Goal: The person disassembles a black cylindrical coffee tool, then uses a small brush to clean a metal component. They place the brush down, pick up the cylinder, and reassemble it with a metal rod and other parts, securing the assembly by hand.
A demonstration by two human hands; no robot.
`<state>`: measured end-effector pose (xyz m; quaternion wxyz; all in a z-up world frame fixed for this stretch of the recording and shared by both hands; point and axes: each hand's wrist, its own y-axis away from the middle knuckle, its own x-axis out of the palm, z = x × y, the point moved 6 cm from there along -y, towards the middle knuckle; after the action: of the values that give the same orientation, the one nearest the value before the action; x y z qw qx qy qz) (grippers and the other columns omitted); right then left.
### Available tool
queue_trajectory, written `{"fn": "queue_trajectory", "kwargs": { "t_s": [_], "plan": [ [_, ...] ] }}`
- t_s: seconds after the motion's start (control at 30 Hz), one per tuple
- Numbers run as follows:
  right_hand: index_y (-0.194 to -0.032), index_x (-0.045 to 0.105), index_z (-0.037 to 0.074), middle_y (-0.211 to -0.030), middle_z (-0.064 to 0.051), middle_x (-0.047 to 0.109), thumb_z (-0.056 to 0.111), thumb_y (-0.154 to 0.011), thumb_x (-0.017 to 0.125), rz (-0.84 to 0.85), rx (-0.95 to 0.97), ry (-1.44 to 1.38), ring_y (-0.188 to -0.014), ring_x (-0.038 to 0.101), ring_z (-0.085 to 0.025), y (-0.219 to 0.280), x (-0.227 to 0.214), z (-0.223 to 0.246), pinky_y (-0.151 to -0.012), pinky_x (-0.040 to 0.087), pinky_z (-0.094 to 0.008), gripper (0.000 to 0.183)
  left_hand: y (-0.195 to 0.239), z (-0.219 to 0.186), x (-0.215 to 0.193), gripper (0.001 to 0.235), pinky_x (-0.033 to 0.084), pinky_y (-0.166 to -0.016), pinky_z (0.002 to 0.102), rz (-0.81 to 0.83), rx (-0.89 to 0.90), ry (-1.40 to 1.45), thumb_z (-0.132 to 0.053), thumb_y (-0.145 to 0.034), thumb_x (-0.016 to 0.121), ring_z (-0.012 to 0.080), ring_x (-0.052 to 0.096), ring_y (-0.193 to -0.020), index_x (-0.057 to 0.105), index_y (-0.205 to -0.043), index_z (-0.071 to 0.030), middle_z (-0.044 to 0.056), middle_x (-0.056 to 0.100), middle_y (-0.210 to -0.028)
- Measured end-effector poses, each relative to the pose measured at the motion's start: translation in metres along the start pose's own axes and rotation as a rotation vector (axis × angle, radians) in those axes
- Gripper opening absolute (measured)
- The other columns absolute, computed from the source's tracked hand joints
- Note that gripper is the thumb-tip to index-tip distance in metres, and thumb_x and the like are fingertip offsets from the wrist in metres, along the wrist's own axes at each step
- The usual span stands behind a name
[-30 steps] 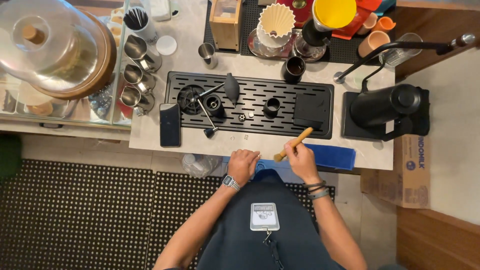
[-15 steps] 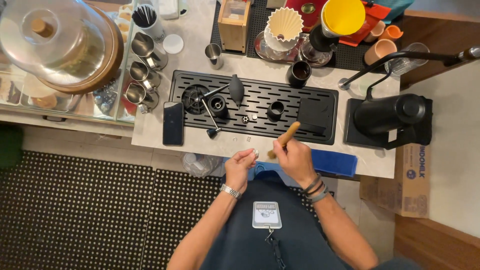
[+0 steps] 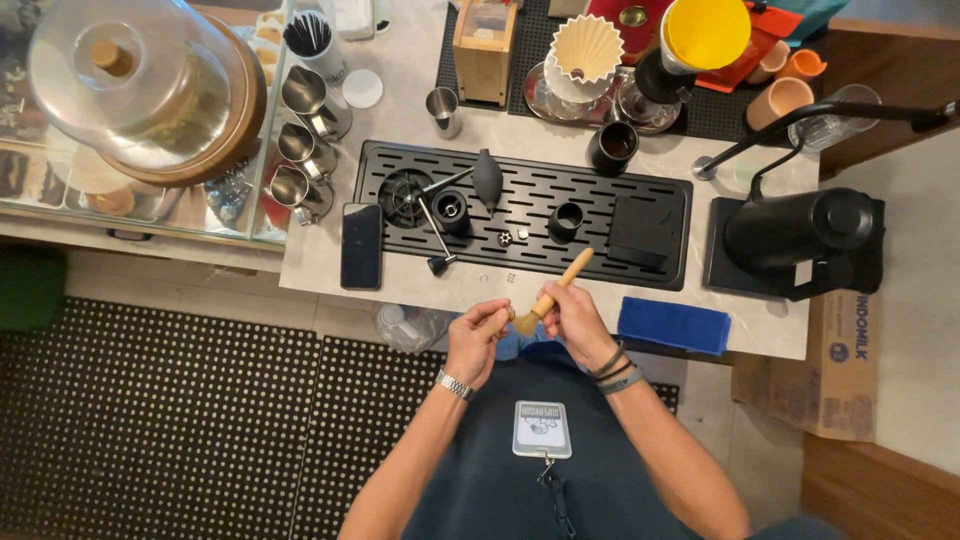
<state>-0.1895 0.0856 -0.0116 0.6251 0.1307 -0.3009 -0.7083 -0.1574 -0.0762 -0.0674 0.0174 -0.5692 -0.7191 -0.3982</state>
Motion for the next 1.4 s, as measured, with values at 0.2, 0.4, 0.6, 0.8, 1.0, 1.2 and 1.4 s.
{"fn": "queue_trajectory", "kwargs": {
  "t_s": [0.2,0.4,0.6,0.8,1.0,1.2,1.4],
  "plan": [
    [-0.079,0.057,0.001,-0.044,-0.006,0.037,0.02,-0.096,0.053,0.141,0.094,0.019,-0.03,0.04,-0.014,0.013,0.013,-0.018,-0.03,0.034,-0.024,0.026,-0.003,-0.026,0.015,0.021,0.055,-0.061,0.02,0.003,0.184,-0.441,-0.005,-0.08,0.078,0.0054,0.062,-0.064,0.076,-0.1,-0.008,0.008,0.074,-0.077],
    [-0.078,0.058,0.014,-0.047,-0.003,0.062,0.037,-0.089,0.054,-0.056,-0.099,0.959,-0.06,0.07,-0.023,0.006,-0.037,0.019,-0.064,0.054,-0.037,0.026,-0.016,-0.05,0.011,0.013,0.054,-0.063,0.024,-0.129,0.454,-1.016,-0.015,-0.08,0.075,0.0111,0.066,-0.064,0.077,-0.091,-0.02,0.0,0.074,-0.074],
    [-0.107,0.057,0.019,-0.088,-0.019,0.07,0.033,-0.09,0.056,-0.047,-0.204,0.976,-0.09,0.068,-0.04,0.004,-0.033,0.022,-0.079,0.053,-0.049,0.022,-0.03,-0.015,0.003,0.011,0.055,-0.066,0.032,-0.054,0.521,-1.275,-0.023,-0.084,0.066,0.0203,0.068,-0.069,0.073,-0.092,-0.022,0.002,0.068,-0.075],
    [-0.136,0.037,0.008,-0.1,-0.031,0.061,0.012,-0.089,0.054,-0.15,-0.399,0.774,-0.098,0.058,-0.054,0.021,-0.011,0.09,-0.083,0.045,-0.062,0.051,-0.03,-0.003,0.054,0.015,0.057,-0.065,0.034,0.099,0.753,-1.651,-0.022,-0.089,0.057,0.0243,0.067,-0.073,0.064,-0.101,-0.022,0.003,0.061,-0.076],
    [-0.129,0.043,0.017,-0.111,-0.019,0.065,0.013,-0.091,0.054,-0.155,-0.526,1.045,-0.102,0.062,-0.045,-0.025,-0.024,0.142,-0.085,0.048,-0.057,0.04,-0.038,0.014,0.061,0.009,0.051,-0.057,0.032,0.025,1.185,-1.735,-0.019,-0.075,0.061,0.0232,0.059,-0.066,0.055,-0.081,-0.021,0.002,0.051,-0.071],
    [-0.128,0.051,0.022,-0.11,-0.011,0.069,0.016,-0.087,0.056,-0.028,-0.706,1.561,-0.098,0.067,-0.036,-0.14,-0.004,0.162,-0.086,0.053,-0.047,0.042,-0.028,0.019,0.062,0.007,0.049,-0.055,0.033,0.063,1.222,-1.734,-0.018,-0.076,0.06,0.0222,0.057,-0.066,0.054,-0.079,-0.021,0.001,0.049,-0.071],
    [-0.116,0.06,0.012,-0.102,-0.015,0.063,0.013,-0.082,0.057,-0.009,-0.835,1.722,-0.089,0.066,-0.036,-0.223,0.041,0.151,-0.074,0.058,-0.047,0.034,-0.037,0.036,0.05,0.007,0.048,-0.055,0.03,0.086,1.33,-1.711,-0.014,-0.081,0.057,0.0212,0.055,-0.062,0.053,-0.08,-0.019,0.002,0.048,-0.072]
  ]
}}
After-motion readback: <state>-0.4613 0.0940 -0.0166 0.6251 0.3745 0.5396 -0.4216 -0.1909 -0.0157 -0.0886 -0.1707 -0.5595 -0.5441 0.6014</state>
